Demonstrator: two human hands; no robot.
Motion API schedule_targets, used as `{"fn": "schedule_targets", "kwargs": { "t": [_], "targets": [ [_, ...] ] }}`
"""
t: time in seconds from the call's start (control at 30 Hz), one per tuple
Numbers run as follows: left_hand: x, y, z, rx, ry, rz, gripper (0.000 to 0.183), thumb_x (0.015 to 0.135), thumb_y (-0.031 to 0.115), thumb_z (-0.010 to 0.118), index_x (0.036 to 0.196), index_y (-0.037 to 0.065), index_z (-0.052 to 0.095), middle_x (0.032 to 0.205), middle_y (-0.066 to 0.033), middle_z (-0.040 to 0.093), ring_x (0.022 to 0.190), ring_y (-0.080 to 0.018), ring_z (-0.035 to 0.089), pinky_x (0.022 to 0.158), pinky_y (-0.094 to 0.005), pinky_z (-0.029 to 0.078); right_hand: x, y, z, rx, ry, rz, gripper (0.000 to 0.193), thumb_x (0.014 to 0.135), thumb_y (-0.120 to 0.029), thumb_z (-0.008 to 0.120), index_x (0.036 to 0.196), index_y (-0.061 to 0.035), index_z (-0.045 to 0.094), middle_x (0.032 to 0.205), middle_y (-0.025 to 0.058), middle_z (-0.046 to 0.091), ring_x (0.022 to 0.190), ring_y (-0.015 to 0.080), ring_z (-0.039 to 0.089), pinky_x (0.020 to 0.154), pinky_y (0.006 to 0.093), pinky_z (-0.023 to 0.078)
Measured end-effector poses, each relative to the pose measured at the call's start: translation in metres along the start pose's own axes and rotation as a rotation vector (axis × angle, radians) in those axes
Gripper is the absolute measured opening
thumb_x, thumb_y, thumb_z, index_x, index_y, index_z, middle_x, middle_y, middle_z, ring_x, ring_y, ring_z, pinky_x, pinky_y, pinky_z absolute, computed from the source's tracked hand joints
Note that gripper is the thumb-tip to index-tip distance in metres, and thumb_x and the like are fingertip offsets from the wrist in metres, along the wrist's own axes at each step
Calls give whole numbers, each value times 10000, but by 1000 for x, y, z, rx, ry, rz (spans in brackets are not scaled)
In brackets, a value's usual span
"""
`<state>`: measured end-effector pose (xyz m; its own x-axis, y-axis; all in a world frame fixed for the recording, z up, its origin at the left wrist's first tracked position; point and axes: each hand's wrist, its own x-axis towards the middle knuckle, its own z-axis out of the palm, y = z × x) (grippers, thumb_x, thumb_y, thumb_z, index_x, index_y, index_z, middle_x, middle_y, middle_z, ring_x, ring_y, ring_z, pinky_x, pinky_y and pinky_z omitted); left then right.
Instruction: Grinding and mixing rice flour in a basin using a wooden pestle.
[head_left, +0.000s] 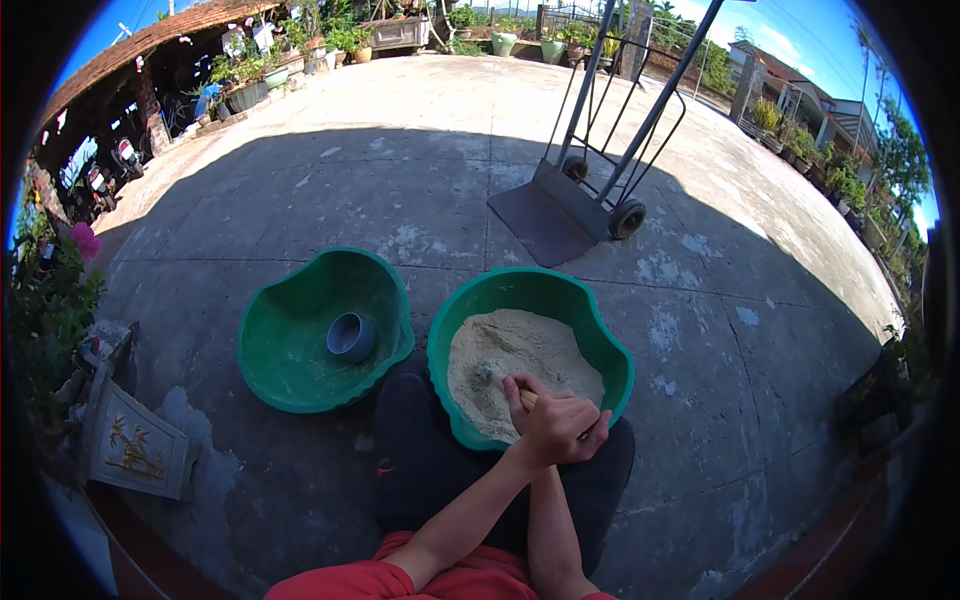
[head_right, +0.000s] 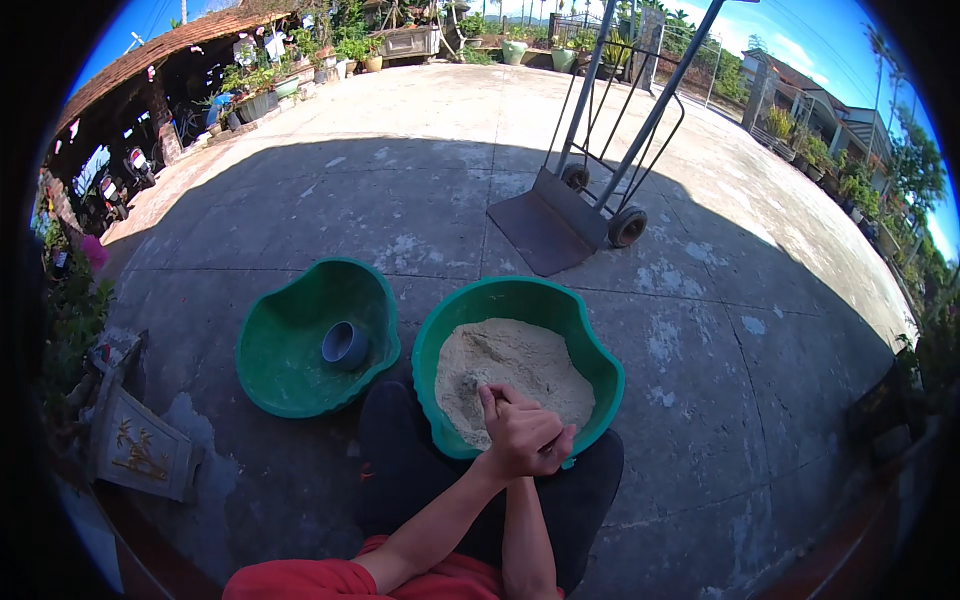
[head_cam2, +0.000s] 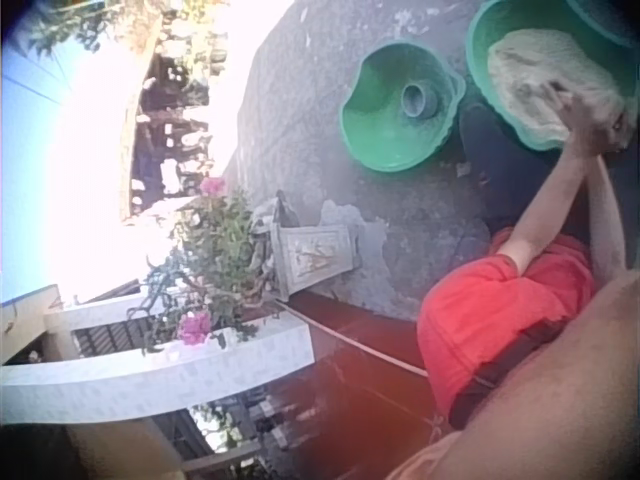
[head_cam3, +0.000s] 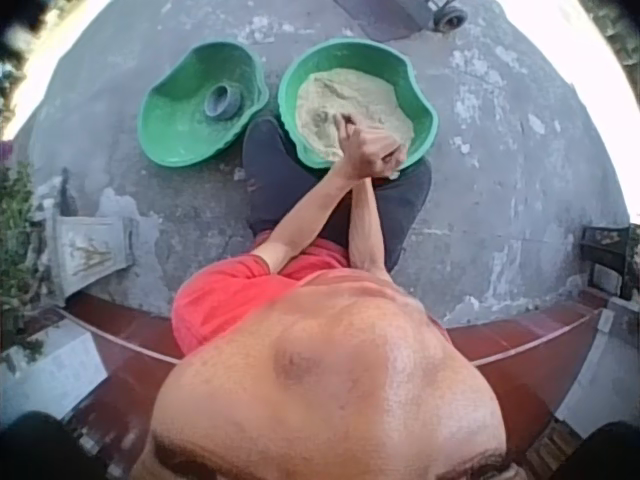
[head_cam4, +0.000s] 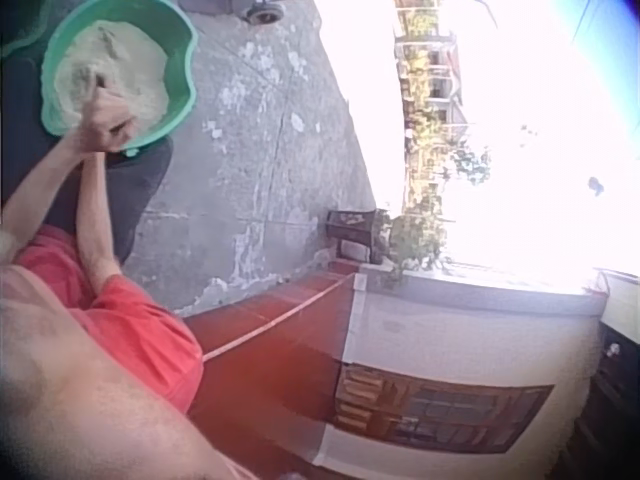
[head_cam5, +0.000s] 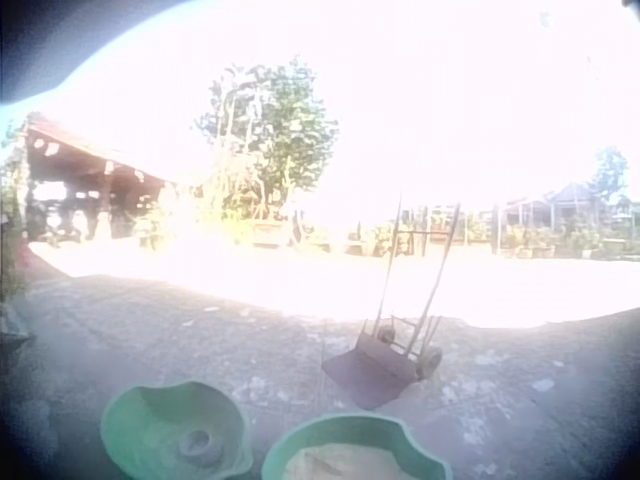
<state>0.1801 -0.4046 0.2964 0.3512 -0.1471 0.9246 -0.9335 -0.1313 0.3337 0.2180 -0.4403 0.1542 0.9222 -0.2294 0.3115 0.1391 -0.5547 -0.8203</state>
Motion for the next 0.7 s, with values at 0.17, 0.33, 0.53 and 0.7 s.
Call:
{"fn": "schedule_targets", "kwargs": {
  "t": [0.17,0.33,0.53,0.7],
  "targets": [
    [33,28,-26,0,31,-259,333,843,84,668,597,41,448,528,-84,479,461,-240,539,461,-332,406,2,-46,-38,241,-267,-409,192,922,-263,705,974,-79,689,835,62,691,766,138,643,691,315,492],
    [23,-22,-69,-446,354,-955,415,984,195,563,606,60,459,500,7,454,417,-78,425,407,-265,328,7,-26,-16,331,-693,-114,287,853,-204,691,1071,-35,614,913,172,669,846,274,650,785,403,500],
    [-27,-79,-41,-306,578,-839,432,1033,220,469,630,96,372,499,13,360,384,-72,344,367,-254,278,-11,-10,26,103,-143,180,228,824,-171,685,999,-53,597,957,205,670,935,436,623,751,503,490],
    [-43,-67,-34,-207,522,-683,417,1015,175,460,615,81,389,479,-1,401,375,-79,371,370,-252,297,-25,-13,28,-17,76,126,206,821,-203,678,942,-62,590,895,183,640,890,420,615,710,513,483]
  ]
}}
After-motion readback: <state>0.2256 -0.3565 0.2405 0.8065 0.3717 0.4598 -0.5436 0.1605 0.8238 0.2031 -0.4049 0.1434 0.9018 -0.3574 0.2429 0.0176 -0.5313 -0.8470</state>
